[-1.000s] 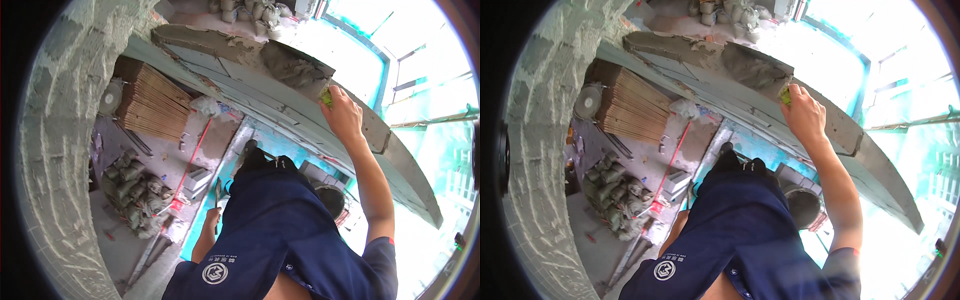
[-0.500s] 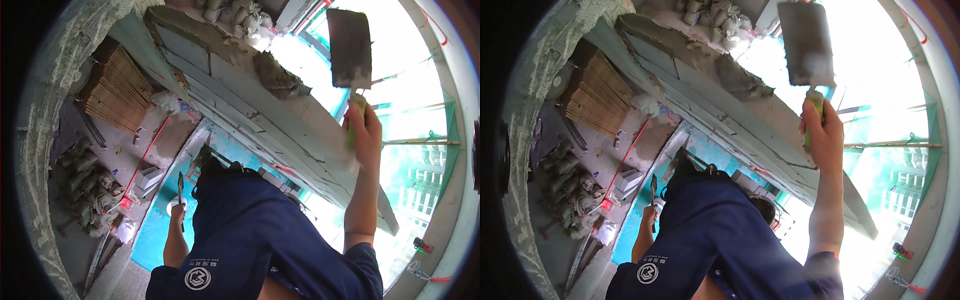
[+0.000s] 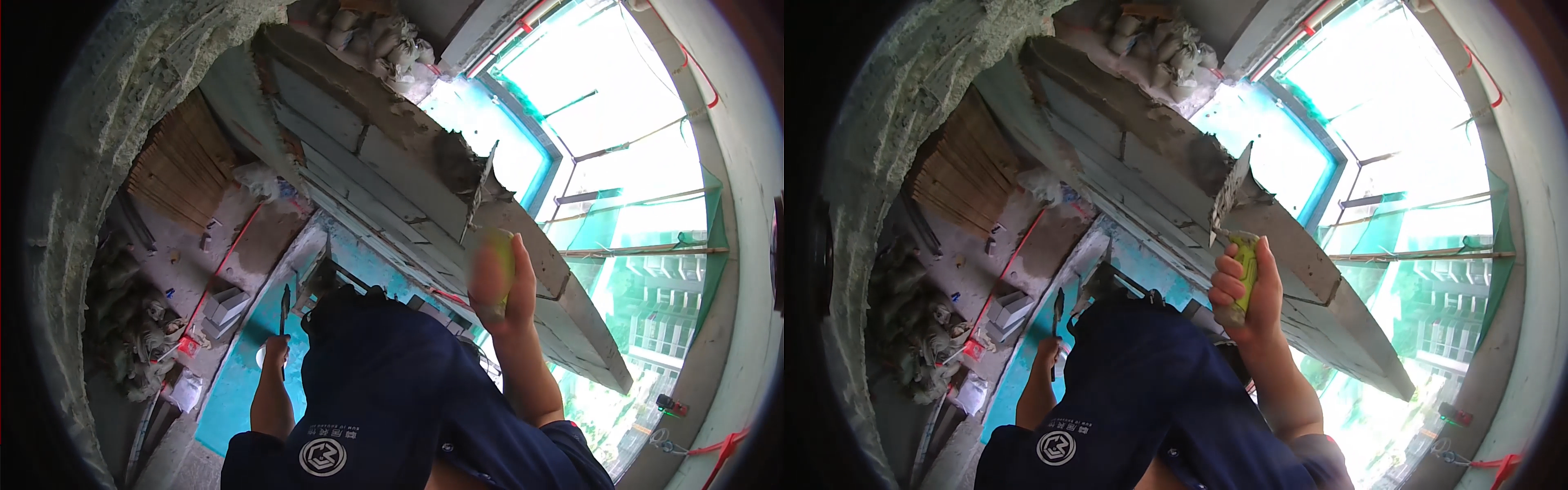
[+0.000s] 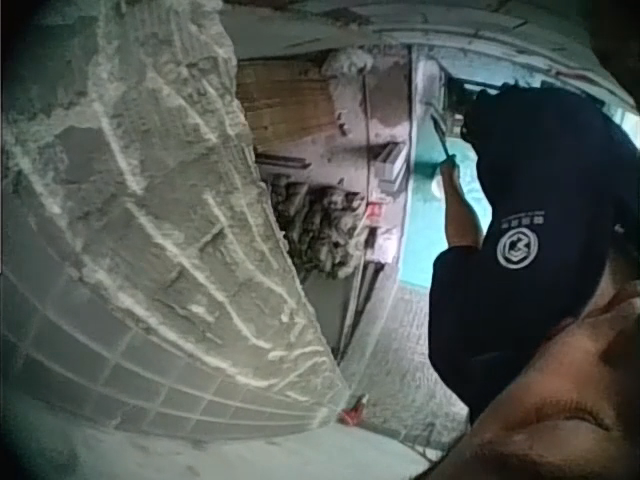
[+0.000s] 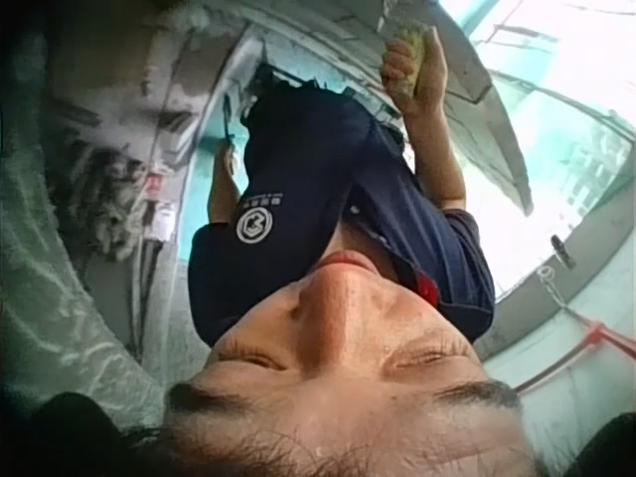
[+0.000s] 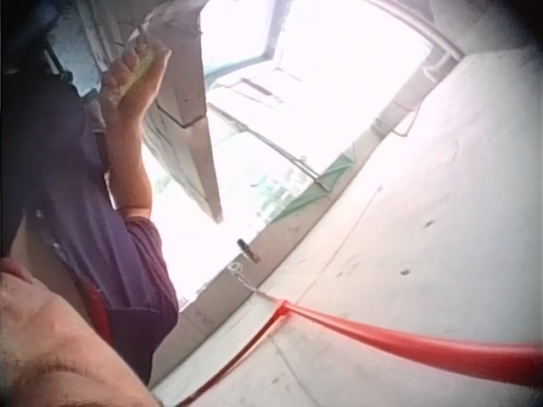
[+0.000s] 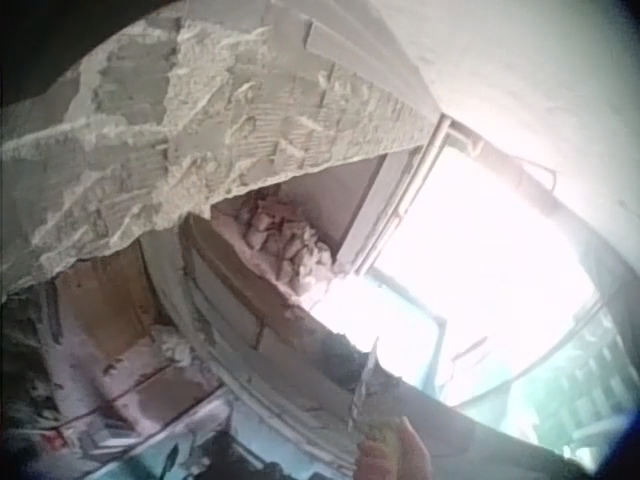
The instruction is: The person applies mortar with a trowel to a course of bricks, then places a new brick on top of the mortar, and finally levels the brick and scrapes off excess mortar.
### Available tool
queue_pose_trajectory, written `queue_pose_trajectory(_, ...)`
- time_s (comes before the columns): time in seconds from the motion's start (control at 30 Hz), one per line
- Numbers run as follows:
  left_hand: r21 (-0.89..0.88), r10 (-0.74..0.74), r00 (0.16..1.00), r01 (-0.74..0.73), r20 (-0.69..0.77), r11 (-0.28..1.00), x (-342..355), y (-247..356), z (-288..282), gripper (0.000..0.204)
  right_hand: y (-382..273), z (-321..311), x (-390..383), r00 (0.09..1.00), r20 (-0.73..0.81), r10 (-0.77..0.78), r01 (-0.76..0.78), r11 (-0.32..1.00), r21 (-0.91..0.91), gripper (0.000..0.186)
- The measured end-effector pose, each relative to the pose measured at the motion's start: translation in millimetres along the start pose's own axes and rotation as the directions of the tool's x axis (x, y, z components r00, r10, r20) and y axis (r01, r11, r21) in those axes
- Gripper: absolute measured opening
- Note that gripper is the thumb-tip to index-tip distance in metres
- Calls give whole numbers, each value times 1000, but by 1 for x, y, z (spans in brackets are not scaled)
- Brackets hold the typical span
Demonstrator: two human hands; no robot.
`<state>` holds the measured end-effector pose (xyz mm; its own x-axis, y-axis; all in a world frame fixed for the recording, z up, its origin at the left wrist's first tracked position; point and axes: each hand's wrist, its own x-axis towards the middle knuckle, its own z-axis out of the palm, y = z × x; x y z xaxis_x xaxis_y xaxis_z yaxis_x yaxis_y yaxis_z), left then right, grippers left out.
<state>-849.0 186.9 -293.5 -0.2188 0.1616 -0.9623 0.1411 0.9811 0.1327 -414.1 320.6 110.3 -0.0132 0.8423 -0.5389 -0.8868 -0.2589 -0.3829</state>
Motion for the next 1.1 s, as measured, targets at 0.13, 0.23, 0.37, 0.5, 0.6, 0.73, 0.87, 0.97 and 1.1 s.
queue_pose_trajectory(0.13,36,13,1000,-14,21,999,13,10,-23,34,19,27,26,997,-64,-30,28,999,-32,40)
queue_pose_trajectory(0.23,109,22,999,-18,-33,994,21,13,-35,34,38,40,54,998,-61,-15,10,996,-88,41)
queue_pose_trajectory(0.37,-19,3,1000,-3,5,1000,17,26,-46,30,74,64,99,990,-119,-69,51,987,-154,42)
queue_pose_trajectory(0.5,-139,25,994,-10,103,990,0,39,-43,23,90,71,133,991,-116,-71,44,974,-222,42)
queue_pose_trajectory(0.6,-109,27,998,-20,65,994,-8,35,-44,22,66,83,121,973,-228,-32,-93,852,-515,40)
queue_pose_trajectory(0.73,-16,-13,999,14,42,1000,-1,26,-51,20,24,57,79,970,-241,-43,-122,767,-630,41)
queue_pose_trajectory(0.87,-25,-88,994,90,68,996,6,24,-59,19,24,42,42,967,-177,-183,-90,407,-909,37)
queue_pose_trajectory(0.97,90,-46,998,49,-30,995,30,17,-53,22,39,31,58,952,-111,-287,-8,337,-941,34)
queue_pose_trajectory(1.1,125,-5,1000,1,27,992,14,49,-51,30,68,11,111,949,-118,-293,-37,269,-963,36)
